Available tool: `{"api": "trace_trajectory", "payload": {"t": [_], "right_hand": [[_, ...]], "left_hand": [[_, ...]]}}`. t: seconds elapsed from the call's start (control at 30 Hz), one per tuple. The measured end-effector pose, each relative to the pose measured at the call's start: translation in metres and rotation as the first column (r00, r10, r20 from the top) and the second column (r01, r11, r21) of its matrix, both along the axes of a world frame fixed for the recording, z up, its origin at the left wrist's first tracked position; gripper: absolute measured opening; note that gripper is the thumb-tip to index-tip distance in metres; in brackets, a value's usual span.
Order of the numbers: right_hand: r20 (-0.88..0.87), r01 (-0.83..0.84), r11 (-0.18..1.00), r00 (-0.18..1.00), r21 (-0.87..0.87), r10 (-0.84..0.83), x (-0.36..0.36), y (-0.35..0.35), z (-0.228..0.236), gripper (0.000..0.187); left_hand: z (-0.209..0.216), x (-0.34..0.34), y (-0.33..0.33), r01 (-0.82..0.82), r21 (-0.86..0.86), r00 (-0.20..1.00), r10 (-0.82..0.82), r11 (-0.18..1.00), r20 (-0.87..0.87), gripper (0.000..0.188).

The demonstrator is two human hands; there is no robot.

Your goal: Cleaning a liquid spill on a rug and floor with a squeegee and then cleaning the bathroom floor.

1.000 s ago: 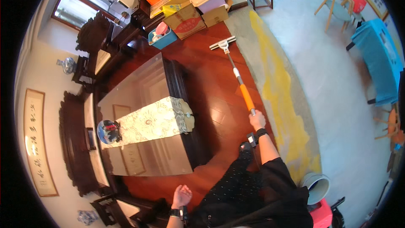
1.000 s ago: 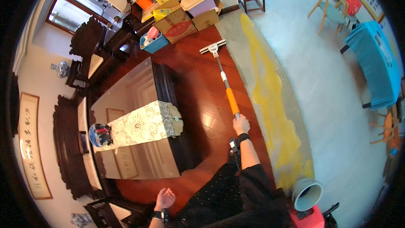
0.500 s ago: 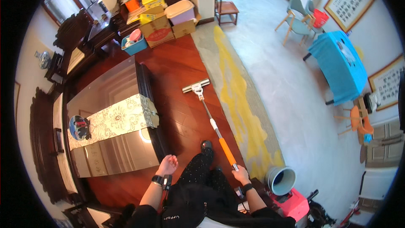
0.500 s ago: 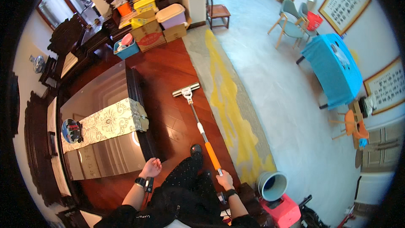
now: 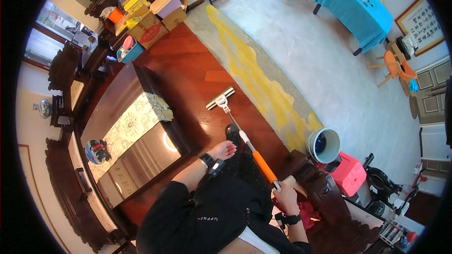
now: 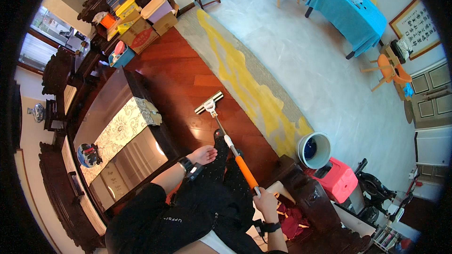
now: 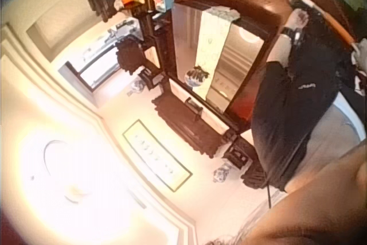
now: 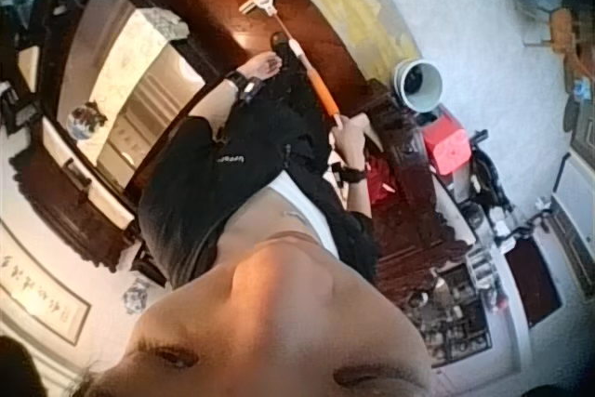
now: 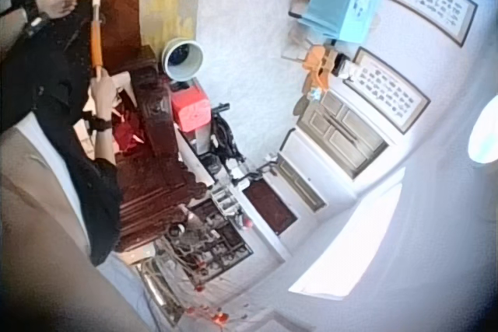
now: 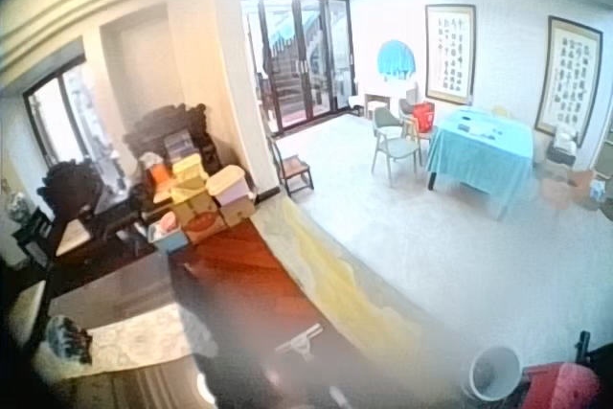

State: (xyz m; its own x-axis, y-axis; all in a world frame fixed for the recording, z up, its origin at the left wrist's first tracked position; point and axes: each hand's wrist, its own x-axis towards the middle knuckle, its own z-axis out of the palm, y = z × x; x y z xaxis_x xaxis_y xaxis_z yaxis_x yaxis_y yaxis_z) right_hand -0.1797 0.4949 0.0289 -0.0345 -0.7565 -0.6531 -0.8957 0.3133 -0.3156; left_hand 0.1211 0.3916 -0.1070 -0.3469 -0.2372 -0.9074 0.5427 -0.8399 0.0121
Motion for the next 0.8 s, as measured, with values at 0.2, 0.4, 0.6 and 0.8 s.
{"api": "trace_trajectory", "payload": {"t": [0.2, 0.4, 0.6, 0.8], "right_hand": [[-0.008, -0.138, 0.989, 0.99, -0.047, 0.137, 0.041, -0.038, 0.036, 0.029], [-0.08, -0.2, 0.98, 0.976, 0.019, 0.201, 0.058, -0.069, 0.045, 0.03], [-0.064, -0.252, 0.963, 0.964, 0.093, 0.258, 0.067, -0.062, 0.053, 0.036], [0.02, -0.178, 0.966, 0.984, 0.19, 0.178, 0.065, -0.043, 0.031, 0.036]], "left_hand": [[0.008, -0.052, -0.01, 0.43, 0.009, 0.902, -0.43, 0.903, -0.027, 0.058], [-0.032, -0.073, -0.015, 0.233, -0.141, 0.965, -0.247, 0.962, -0.089, 0.029], [-0.06, -0.093, -0.005, -0.063, -0.148, 0.99, 0.043, 0.987, -0.135, 0.011], [-0.065, -0.093, 0.005, 0.129, -0.079, 0.989, -0.134, 0.989, -0.061, 0.009]]}}
